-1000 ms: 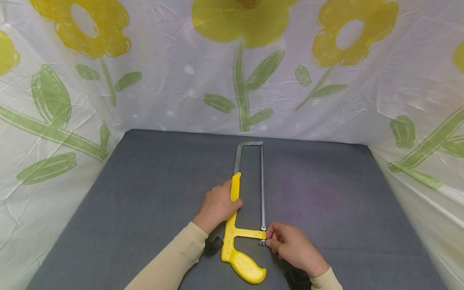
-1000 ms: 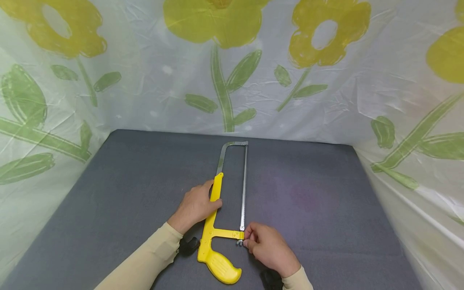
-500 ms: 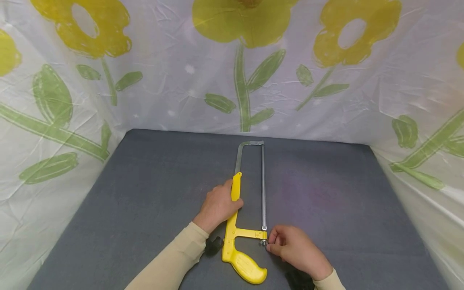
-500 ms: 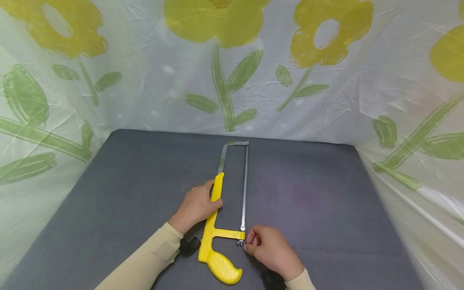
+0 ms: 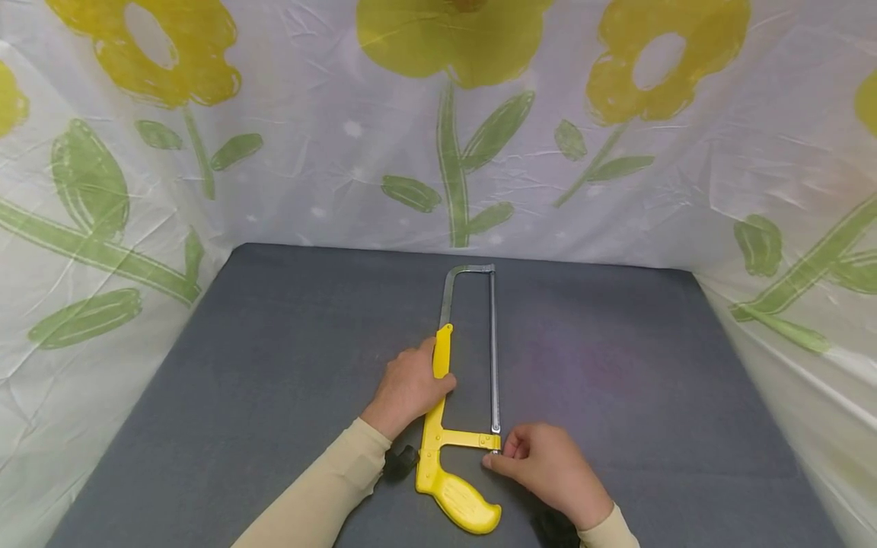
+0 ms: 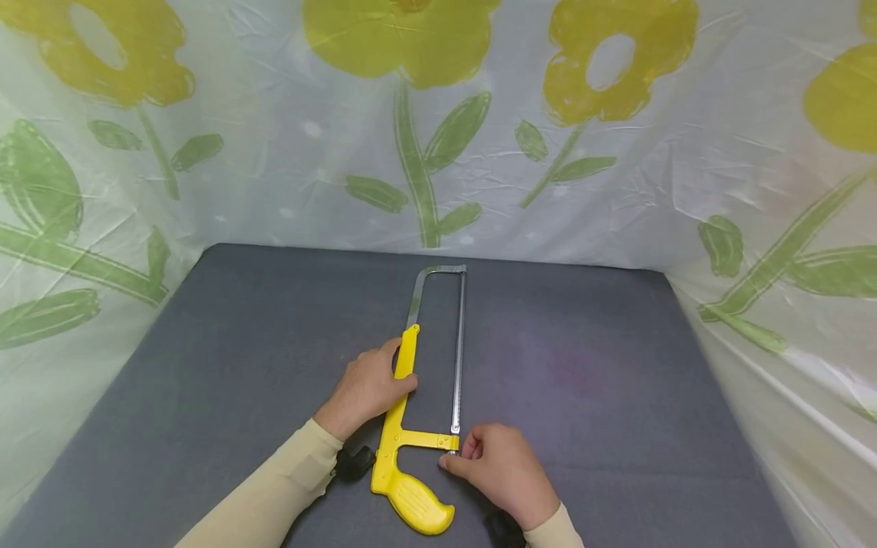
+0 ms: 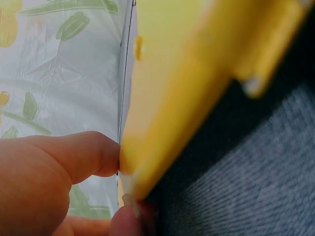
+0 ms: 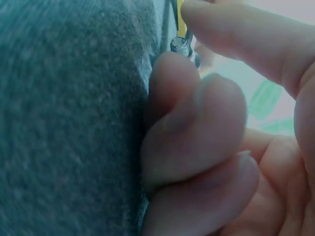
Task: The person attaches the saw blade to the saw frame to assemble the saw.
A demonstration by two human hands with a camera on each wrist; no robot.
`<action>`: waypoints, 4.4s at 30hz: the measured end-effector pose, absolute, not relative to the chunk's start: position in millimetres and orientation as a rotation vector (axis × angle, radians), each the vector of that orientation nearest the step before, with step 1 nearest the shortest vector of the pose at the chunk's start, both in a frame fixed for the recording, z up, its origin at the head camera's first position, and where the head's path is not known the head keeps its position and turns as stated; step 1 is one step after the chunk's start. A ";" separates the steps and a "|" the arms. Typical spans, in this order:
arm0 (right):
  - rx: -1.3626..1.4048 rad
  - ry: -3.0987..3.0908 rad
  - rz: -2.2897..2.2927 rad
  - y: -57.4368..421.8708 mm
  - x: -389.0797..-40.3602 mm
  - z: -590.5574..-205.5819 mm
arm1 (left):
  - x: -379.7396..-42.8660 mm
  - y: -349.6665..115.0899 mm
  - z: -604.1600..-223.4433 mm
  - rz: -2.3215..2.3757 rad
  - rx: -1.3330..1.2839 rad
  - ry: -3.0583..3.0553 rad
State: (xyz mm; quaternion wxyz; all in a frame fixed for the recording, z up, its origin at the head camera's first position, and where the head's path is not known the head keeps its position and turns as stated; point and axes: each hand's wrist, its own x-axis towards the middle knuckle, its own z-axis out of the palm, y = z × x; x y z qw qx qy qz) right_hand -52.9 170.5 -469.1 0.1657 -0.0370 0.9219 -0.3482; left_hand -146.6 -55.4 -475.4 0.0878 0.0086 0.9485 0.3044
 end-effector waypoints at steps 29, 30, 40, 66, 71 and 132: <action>-0.243 2.549 -1.098 175.1 -60.0 -478.0 | -148.5 -53.9 -479.0 0.895 0.000 2.829; -0.235 2.551 -1.100 174.8 -60.1 -478.4 | -148.5 -53.8 -479.0 0.896 -0.002 2.829; -0.183 2.601 -1.100 173.0 -60.9 -481.4 | -147.9 -54.6 -478.1 0.890 0.009 2.831; -0.245 2.524 -1.147 175.6 -59.2 -482.5 | -142.8 -54.5 -481.6 0.909 0.007 2.838; -0.232 2.527 -1.145 175.5 -59.6 -482.2 | -143.9 -54.0 -480.3 0.913 0.009 2.837; -0.290 2.344 -1.285 183.2 -63.0 -480.3 | -148.3 -56.4 -480.5 0.926 0.035 2.824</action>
